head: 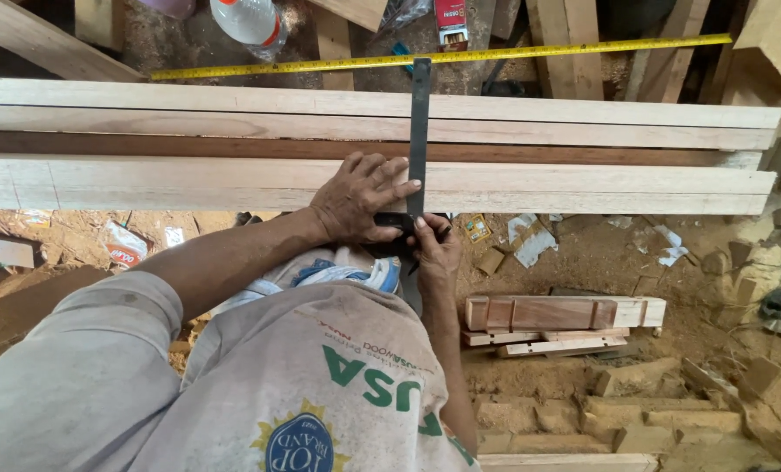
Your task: Measuring and marking wooden planks using a square and pencil for layout and future cutting.
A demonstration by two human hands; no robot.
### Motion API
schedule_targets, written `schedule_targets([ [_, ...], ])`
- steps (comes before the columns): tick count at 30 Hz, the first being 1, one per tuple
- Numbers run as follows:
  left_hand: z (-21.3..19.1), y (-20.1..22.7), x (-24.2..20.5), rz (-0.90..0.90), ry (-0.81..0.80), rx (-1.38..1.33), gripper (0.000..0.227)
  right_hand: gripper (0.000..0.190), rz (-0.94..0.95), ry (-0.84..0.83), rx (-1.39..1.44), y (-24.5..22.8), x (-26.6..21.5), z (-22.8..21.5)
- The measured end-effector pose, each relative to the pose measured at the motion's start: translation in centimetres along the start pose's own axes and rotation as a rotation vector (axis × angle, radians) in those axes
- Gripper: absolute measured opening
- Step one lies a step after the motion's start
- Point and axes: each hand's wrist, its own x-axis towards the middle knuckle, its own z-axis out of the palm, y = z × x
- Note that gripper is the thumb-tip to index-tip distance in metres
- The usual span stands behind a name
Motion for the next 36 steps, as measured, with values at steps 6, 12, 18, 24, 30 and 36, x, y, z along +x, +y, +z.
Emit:
schedule_targets([
  [6, 0.0, 0.0, 0.1, -0.008, -0.002, -0.002, 0.092, 0.018, 0.003, -0.005, 0.005, 0.3, 0.4, -0.1],
  [12, 0.2, 0.0, -0.1, -0.007, -0.017, -0.006, 0.092, 0.020, -0.004, -0.021, 0.000, 0.0, 0.4, -0.2],
  [18, 0.7, -0.2, -0.3, -0.003, -0.004, 0.013, 0.091, 0.018, -0.157, -0.037, -0.266, -4.8, -0.8, -0.9],
  [24, 0.8, -0.2, -0.2, 0.013, 0.010, 0.038, 0.092, 0.031, -0.414, 0.203, -0.358, -9.8, -2.5, -0.3],
  [30, 0.4, 0.0, -0.2, 0.003, -0.022, 0.012, 0.089, 0.054, -0.388, 0.146, -0.386, -10.4, -2.9, 0.3],
  [36, 0.1, 0.1, -0.1, -0.007, -0.035, 0.000, 0.090, 0.026, -0.400, 0.126, -0.156, -9.9, -2.6, 2.2],
])
